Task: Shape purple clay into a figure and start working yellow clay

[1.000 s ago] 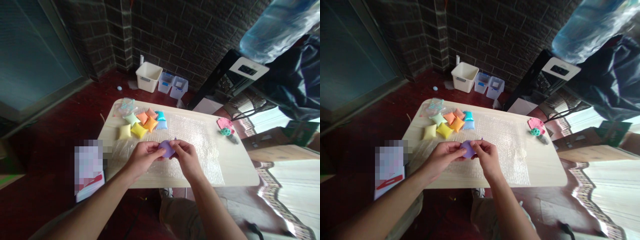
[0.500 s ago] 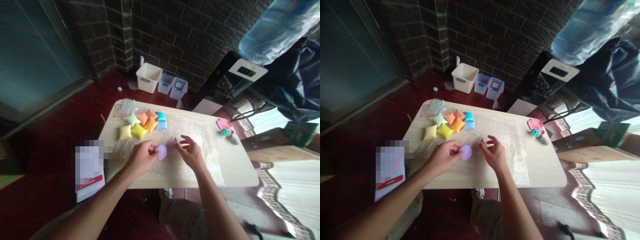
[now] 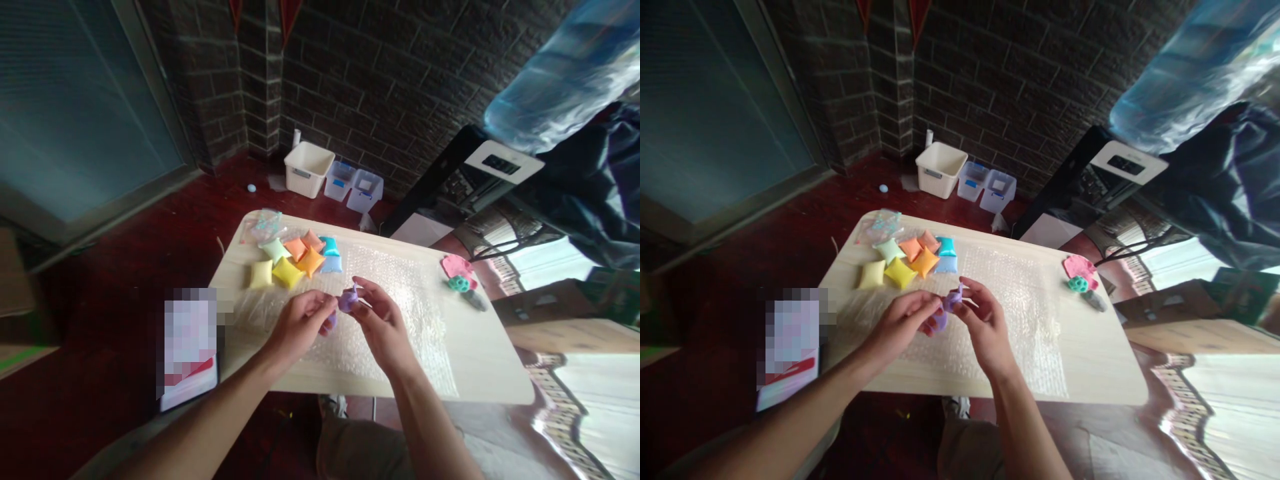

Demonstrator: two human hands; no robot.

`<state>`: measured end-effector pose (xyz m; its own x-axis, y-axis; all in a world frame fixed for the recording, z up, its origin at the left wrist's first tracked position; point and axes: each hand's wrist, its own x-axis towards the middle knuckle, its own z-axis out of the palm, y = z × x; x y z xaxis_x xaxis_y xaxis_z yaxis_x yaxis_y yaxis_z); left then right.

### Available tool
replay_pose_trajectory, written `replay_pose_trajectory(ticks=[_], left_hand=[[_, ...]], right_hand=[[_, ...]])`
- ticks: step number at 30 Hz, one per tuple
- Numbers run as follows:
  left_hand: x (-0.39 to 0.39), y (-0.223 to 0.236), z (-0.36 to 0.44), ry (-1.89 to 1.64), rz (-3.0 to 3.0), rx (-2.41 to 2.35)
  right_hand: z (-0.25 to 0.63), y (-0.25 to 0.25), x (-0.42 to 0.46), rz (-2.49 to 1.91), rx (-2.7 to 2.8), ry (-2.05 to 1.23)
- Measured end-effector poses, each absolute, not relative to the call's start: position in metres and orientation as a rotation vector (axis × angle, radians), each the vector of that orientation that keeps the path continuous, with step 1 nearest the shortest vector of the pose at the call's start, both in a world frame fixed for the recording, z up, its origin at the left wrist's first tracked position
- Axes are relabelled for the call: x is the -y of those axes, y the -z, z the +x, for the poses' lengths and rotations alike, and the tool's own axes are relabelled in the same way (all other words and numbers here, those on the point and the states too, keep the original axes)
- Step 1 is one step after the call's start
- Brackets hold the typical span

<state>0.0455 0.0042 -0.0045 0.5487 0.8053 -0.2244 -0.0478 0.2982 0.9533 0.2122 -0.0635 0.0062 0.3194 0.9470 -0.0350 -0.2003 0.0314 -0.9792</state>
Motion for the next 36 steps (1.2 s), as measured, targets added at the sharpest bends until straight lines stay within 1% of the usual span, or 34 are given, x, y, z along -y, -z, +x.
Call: replay_pose_trajectory(ticks=[4, 9, 15, 25, 30, 36], left_hand=[[0.001, 0.002, 0.050, -0.628, 0.787, -0.633], [0.000, 0.001, 0.050, -0.691, 0.702, -0.593], [-0.006, 0.002, 0.047, -0.749, 0.758, -0.646], [-0.010, 0.002, 0.046, -0.824, 0.900, -0.669], [-0.018, -0.002, 0.043, -0.917, 0.810, -0.679], [-0.010, -0.001, 0.045, -0.700, 0.731, -0.568]], right_hand=[[0.207, -0.009, 0.066, -1.193, 0.906, -1.029], [0.210, -0.011, 0.066, -1.217, 0.983, -1.006], [0.206, -0.013, 0.068, -1.256, 1.100, -0.952], [0.197, -0.009, 0.068, -1.279, 0.975, -0.906], [0.197, -0.019, 0.065, -1.231, 0.879, -0.771], [0.199, -0.009, 0.066, -1.406, 1.065, -0.641]])
